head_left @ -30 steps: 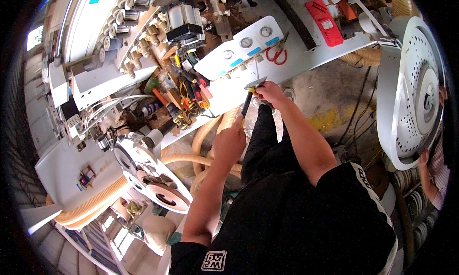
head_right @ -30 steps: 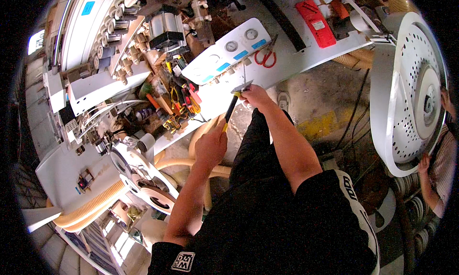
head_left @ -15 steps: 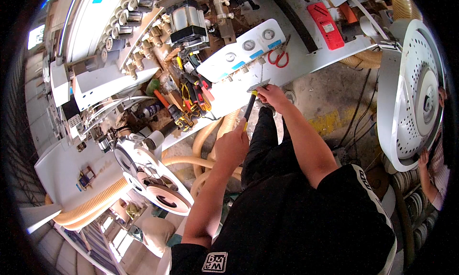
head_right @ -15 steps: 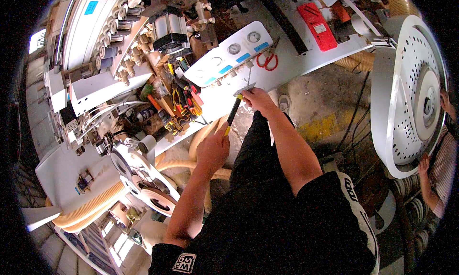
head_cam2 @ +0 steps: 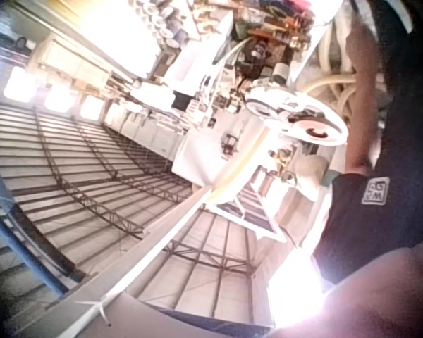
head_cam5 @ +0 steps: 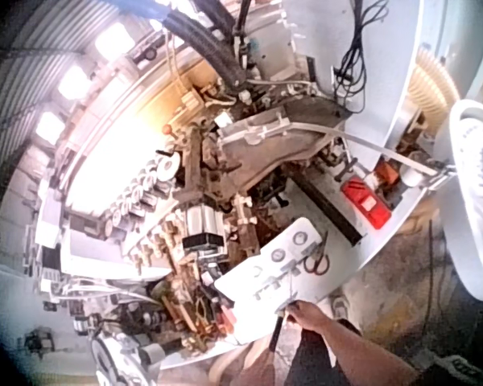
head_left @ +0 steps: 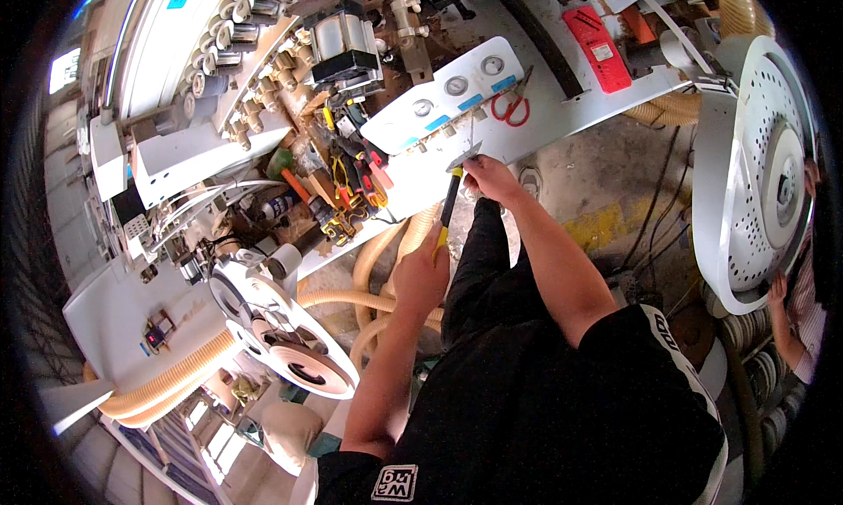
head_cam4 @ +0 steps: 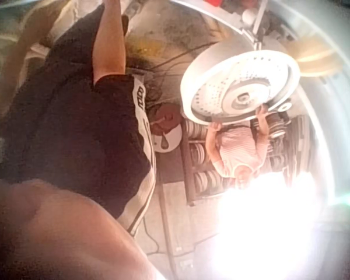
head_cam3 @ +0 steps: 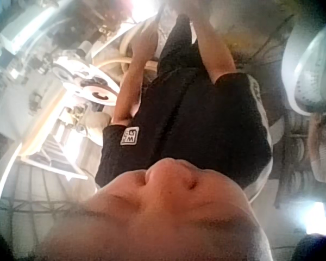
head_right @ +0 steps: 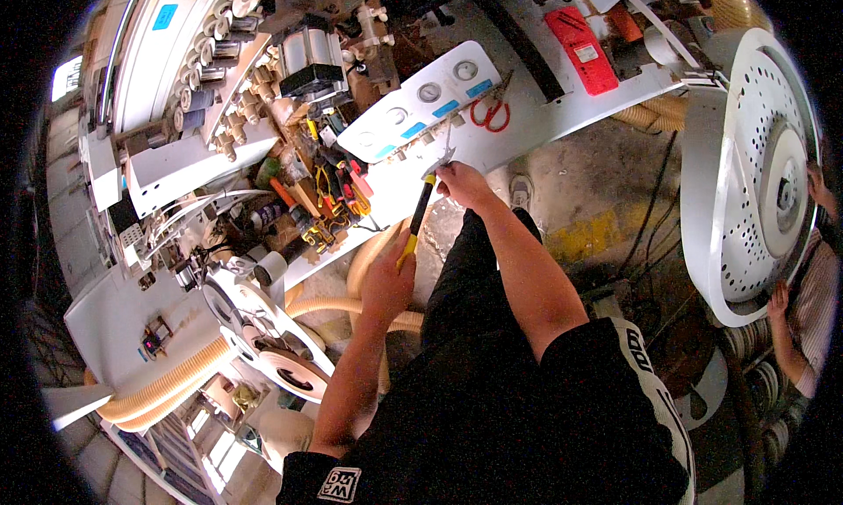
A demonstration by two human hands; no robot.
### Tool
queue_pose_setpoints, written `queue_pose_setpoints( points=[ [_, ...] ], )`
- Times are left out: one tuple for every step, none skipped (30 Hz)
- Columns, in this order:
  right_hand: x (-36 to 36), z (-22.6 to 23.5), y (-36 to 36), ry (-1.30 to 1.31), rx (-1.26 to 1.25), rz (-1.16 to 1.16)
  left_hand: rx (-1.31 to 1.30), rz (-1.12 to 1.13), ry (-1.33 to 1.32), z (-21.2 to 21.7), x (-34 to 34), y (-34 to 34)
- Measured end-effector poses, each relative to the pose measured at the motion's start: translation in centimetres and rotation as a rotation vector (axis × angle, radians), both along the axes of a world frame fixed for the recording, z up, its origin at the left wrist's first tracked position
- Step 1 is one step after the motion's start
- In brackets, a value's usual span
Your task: The person scrapes debris off a white component and wipes it with a cloth while standing at a woodworking edge banding machine.
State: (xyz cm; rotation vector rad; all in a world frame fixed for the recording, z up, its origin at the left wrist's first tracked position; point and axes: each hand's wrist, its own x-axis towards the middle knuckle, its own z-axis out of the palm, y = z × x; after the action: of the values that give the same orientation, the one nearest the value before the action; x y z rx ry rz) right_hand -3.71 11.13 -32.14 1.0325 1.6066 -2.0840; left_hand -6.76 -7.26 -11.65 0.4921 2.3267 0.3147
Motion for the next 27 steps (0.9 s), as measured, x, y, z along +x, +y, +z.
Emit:
queue_pose_setpoints(
  points=[
    [0.0, -0.7, -0.1, 0.024, -0.029, -0.025, 0.016, -0.013, 0.018, -0.2, -0.2, 0.1],
    [-0.1, -1.6, 0.0, 0.047, -0.059, -0.049, 0.031, -0.026, 0.035, -0.4, -0.3, 0.1],
    [-0.1, -1.7, 0.1, 0.068, -0.090, -0.070, 0.042, -0.020, 0.042, -0.5, -0.2, 0.2],
    [0.1, -1.8, 0.2, 0.056, -0.065, 0.006, 0.039, -0.010, 0.037, -0.6, -0.1, 0.1],
    [0.4, -1.8, 0.4, 0.043, -0.039, 0.083, 0.033, 0.002, 0.030, -0.6, 0.1, 0.0],
    [0.5, -1.9, 0.7, 0.034, -0.010, 0.156, 0.017, 0.017, 0.014, -0.6, 0.0, 0.0],
    [0.8, -2.0, 0.8, 0.040, 0.041, 0.198, 0.009, 0.027, 0.008, -0.6, 0.1, -0.1],
    [0.8, -2.1, 0.8, 0.012, 0.075, 0.193, 0.002, 0.036, 0.000, -0.6, 0.1, -0.1],
    [0.8, -2.3, 0.5, -0.015, 0.106, 0.186, 0.001, 0.038, 0.003, -0.5, 0.3, -0.3],
    [0.8, -2.5, 0.4, -0.043, 0.138, 0.178, -0.003, 0.047, -0.007, -0.4, 0.3, -0.3],
    [0.7, -2.7, 0.2, -0.028, 0.162, 0.178, -0.005, 0.055, -0.015, -0.3, 0.3, -0.2],
    [0.4, -2.1, 0.0, -0.013, 0.185, 0.184, -0.013, 0.077, -0.035, -0.1, 0.3, -0.2],
    [0.1, -1.5, -0.2, 0.003, 0.208, 0.189, -0.020, 0.098, -0.055, 0.1, 0.3, -0.2],
    [0.0, -0.9, -0.2, 0.021, 0.188, 0.145, -0.022, 0.097, -0.040, 0.4, 0.3, -0.1],
    [0.0, -0.3, -0.2, 0.036, 0.170, 0.097, -0.022, 0.092, -0.027, 0.8, 0.2, 0.0],
    [0.0, 0.1, -0.2, 0.052, 0.151, 0.050, -0.022, 0.088, -0.014, 1.1, 0.1, 0.0],
    [0.1, 0.0, -0.1, 0.046, 0.149, 0.046, -0.007, 0.069, 0.007, 1.0, 0.0, -0.2],
    [0.4, -0.1, 0.0, 0.040, 0.148, 0.044, 0.010, 0.052, 0.030, 0.7, -0.1, -0.4],
    [0.5, -0.2, 0.2, 0.035, 0.146, 0.042, 0.007, 0.041, 0.032, 0.7, -0.2, -0.5],
    [0.7, -0.4, 0.2, 0.031, 0.153, 0.042, 0.004, 0.030, 0.035, 0.7, -0.4, -0.5],
    [1.0, -0.3, 0.3, 0.023, 0.157, 0.043, -0.020, 0.028, 0.014, 1.0, -0.4, -0.3],
    [1.3, -0.2, 0.4, 0.015, 0.161, 0.045, -0.037, 0.015, 0.010, 1.5, -0.6, 0.0],
    [1.4, -0.5, 0.5, 0.049, 0.095, 0.010, -0.052, 0.002, 0.010, 1.8, -0.9, 0.3],
    [1.7, -1.0, 0.7, 0.076, 0.026, -0.032, -0.062, -0.028, 0.019, 2.3, -1.2, 0.8],
    [1.6, -1.9, 0.9, 0.117, 0.001, -0.051, -0.106, -0.056, -0.022, 2.8, -2.0, 1.7],
    [2.2, -2.4, 0.3, 0.115, -0.060, -0.062, -0.140, -0.096, -0.029, 3.0, -2.0, 1.5],
    [2.0, -2.4, -0.1, 0.127, -0.115, -0.071, -0.169, -0.134, -0.023, 3.1, -2.3, 1.5]
  ],
)
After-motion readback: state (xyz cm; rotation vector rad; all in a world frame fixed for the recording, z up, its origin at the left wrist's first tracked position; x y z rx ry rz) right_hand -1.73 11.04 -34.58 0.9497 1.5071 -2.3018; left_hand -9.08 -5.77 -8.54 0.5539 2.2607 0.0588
